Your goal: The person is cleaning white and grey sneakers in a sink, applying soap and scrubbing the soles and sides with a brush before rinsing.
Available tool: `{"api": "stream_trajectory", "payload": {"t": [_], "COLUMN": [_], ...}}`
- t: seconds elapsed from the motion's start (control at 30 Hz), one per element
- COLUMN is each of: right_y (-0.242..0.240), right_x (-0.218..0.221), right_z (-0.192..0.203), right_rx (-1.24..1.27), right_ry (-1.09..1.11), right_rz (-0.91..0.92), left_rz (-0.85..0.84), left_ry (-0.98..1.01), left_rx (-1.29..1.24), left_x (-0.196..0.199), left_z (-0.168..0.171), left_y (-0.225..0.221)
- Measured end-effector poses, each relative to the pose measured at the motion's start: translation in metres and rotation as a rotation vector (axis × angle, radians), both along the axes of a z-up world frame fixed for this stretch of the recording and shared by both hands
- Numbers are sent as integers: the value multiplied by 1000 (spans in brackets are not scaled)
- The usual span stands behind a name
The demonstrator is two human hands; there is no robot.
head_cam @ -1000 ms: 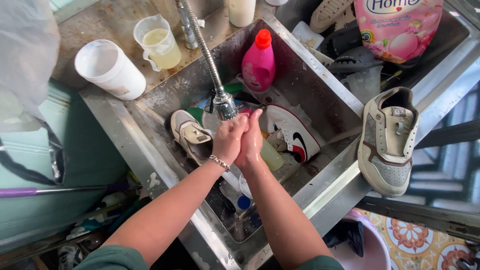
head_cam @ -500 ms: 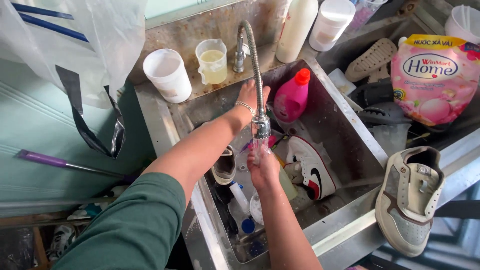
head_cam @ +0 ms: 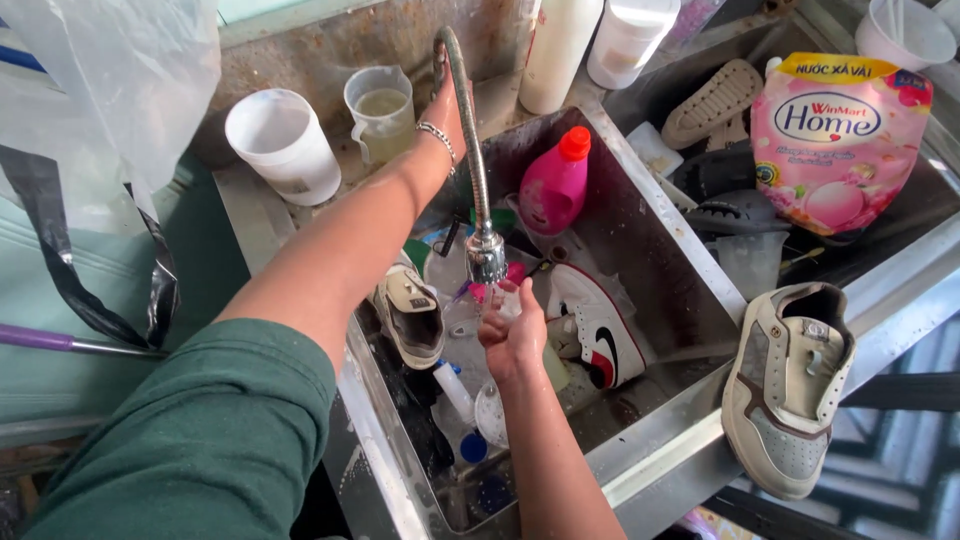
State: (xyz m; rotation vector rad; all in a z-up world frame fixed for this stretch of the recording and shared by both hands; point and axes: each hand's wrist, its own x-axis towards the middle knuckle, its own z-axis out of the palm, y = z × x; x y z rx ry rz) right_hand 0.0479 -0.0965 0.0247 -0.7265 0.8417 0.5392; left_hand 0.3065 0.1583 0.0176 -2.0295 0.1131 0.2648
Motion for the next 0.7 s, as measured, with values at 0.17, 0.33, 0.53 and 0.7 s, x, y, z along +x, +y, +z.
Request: {"api": "stream_trajectory", "payload": {"t": [0.17, 0.33, 0.53, 0.7], "right_y": [-5, -13, -14, -13], "right_x": [6, 13, 7, -10], "right_z": [-9, -37, -13, 8], "right_rx": [43, 72, 38, -11], "right_ry": [-80, -192, -260, -290], "right_rz": [-80, -30, 7, 50], "left_rz": [150, 516, 693, 446], "left_ry": [-81, -71, -150, -238], "left_rx": [-583, -1381, -1860, -1885], "left_x": [-68, -231, -374, -423], "left_z": [41, 42, 22, 35], "left_y": [-39, -78, -115, -129]}}
